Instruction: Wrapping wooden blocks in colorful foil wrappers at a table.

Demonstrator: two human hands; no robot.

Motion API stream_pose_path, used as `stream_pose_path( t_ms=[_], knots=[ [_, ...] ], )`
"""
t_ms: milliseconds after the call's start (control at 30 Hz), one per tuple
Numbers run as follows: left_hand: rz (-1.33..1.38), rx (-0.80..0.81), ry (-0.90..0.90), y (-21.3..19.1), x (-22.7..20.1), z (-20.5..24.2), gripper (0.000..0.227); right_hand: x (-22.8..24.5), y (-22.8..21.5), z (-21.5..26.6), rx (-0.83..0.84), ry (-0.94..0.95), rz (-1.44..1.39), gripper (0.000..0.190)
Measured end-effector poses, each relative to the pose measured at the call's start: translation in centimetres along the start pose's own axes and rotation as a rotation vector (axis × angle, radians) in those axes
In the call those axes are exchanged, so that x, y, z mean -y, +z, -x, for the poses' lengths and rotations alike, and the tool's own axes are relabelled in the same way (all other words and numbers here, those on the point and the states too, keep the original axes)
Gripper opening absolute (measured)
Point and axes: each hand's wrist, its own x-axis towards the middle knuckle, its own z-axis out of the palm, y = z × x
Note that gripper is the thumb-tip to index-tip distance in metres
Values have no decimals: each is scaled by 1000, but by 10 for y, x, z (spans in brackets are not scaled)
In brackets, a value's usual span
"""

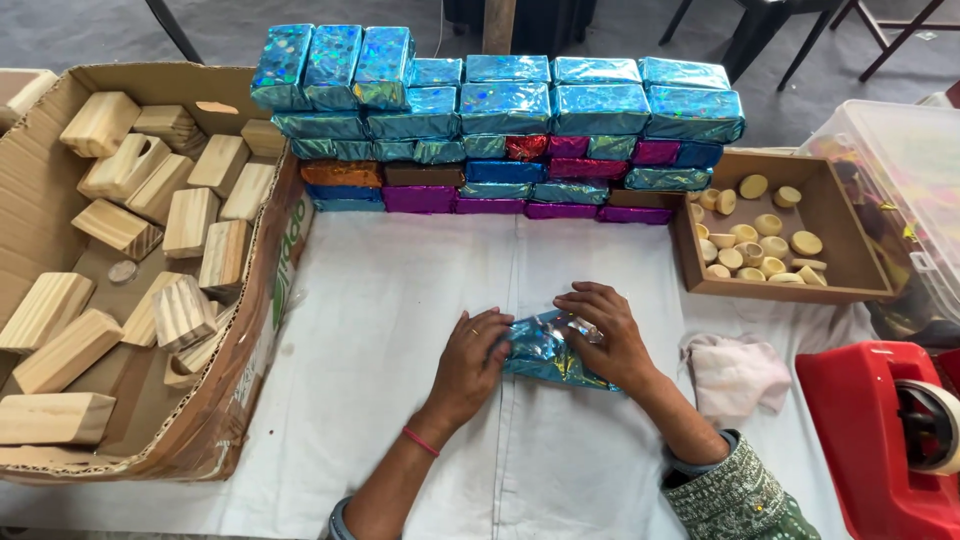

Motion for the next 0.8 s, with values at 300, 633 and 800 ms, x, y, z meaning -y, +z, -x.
stream_pose_path(
  t_ms=[300,633,800],
  knots=[
    [1449,-713,-255,-13,61,15,38,20,-3,-2,-12,-80,86,37],
    [267,-1032,-129,-91,-4,22,47,58,-12,-7,99,-156,214,54],
    [-144,-113,114,-86,-34,14,62,75,-27,-7,467,-208,18,31]
  ],
)
